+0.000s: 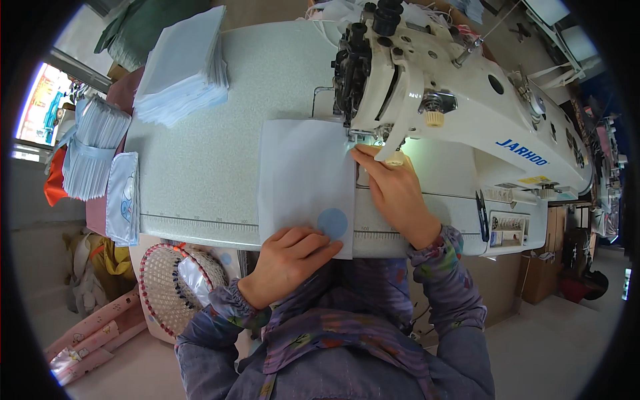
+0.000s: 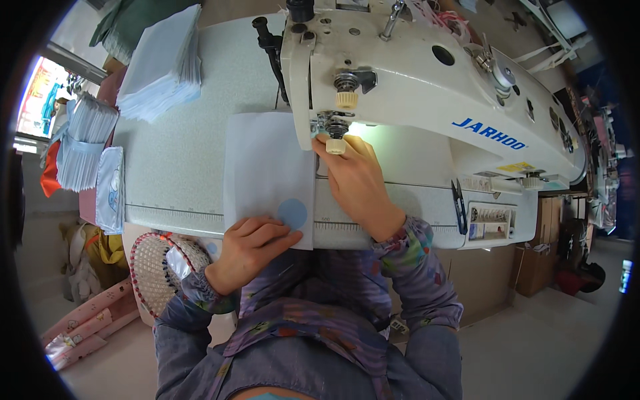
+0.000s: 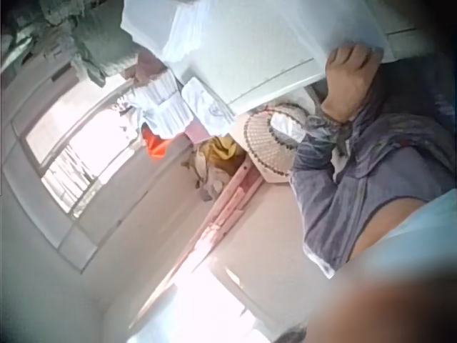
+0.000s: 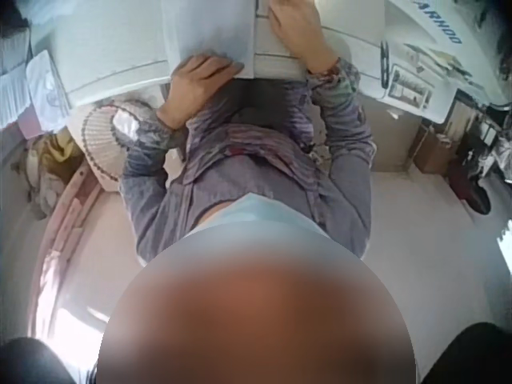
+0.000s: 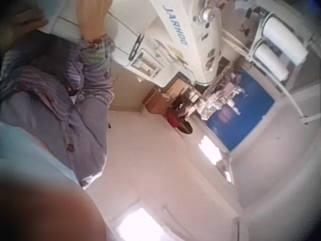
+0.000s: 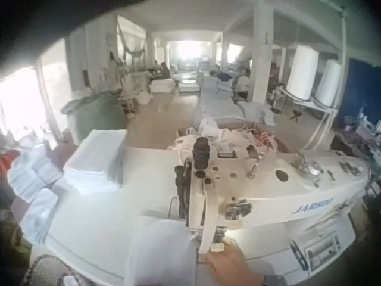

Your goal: Sewing the edges of fabric pouches using an industrial sewing machine.

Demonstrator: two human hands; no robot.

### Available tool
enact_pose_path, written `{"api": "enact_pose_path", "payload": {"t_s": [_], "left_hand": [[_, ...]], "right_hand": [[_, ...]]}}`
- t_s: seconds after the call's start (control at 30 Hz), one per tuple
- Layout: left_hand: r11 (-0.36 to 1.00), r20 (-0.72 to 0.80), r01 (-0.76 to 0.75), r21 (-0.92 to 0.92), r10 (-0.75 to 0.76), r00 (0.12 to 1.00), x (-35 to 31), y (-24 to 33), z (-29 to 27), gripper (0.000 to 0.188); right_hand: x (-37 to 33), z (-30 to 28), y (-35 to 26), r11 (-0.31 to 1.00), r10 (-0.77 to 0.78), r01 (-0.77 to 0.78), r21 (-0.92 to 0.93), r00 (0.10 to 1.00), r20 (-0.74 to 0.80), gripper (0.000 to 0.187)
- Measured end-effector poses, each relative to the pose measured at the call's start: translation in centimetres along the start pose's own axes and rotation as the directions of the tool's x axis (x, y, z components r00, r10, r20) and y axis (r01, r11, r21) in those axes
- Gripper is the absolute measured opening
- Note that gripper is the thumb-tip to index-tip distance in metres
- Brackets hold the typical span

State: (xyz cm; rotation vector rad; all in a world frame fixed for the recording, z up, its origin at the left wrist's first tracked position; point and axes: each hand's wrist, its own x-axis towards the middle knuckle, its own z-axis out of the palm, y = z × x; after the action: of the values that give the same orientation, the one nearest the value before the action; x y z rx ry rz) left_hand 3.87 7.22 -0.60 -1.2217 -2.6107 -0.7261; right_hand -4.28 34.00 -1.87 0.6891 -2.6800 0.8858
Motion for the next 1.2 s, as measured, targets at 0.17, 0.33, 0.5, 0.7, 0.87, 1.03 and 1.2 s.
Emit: {"api": "enact_pose_path", "payload": {"t_s": [0.17, 0.33, 0.5, 0.7, 0.87, 1.03, 1.2], "left_hand": [[1.0, -0.02, 0.008, 0.012, -0.008, 1.0, 2.0, -1.7, 0.2, 0.046], [0.999, -0.038, -0.047, 0.013, 0.047, 0.998, 4.2, -4.3, 0.5, 0.04], [0.999, -0.047, -0.032, 0.033, 0.034, 0.998, 6.1, -6.8, 0.3, 0.04], [0.997, -0.061, -0.068, 0.04, 0.07, 0.996, 8.7, -9.3, 0.4, 0.037], [0.99, -0.083, -0.112, 0.086, 0.119, 0.989, 10.6, -11.4, 0.9, 0.035], [0.989, -0.082, -0.12, 0.086, 0.127, 0.988, 12.0, -12.6, 0.5, 0.032], [0.995, -0.01, -0.079, -0.069, 0.078, 0.997, 13.4, -12.8, -0.4, 0.027]], "right_hand": [[-0.2, 0.4, 0.1, 1.0, -0.006, 0.006, 0.0, 1.0, -0.029, 0.047], [-0.1, 0.4, 0.2, 0.998, -0.042, 0.039, -0.046, 0.998, -0.048, 0.048], [-0.1, 0.6, 0.1, 0.999, -0.015, 0.014, -0.036, 1.0, -0.024, 0.048], [0.0, 0.3, -0.1, 0.999, -0.016, 0.015, -0.039, 1.0, -0.012, 0.049], [-0.1, 0.7, 0.2, 1.0, -0.005, 0.005, -0.015, 1.0, -0.015, 0.05], [0.0, 0.7, 0.0, 1.0, 0.001, -0.002, -0.012, 1.0, -0.029, 0.05], [-0.3, 0.8, 0.2, 0.999, 0.022, -0.023, -0.03, 1.0, -0.021, 0.05]]}}
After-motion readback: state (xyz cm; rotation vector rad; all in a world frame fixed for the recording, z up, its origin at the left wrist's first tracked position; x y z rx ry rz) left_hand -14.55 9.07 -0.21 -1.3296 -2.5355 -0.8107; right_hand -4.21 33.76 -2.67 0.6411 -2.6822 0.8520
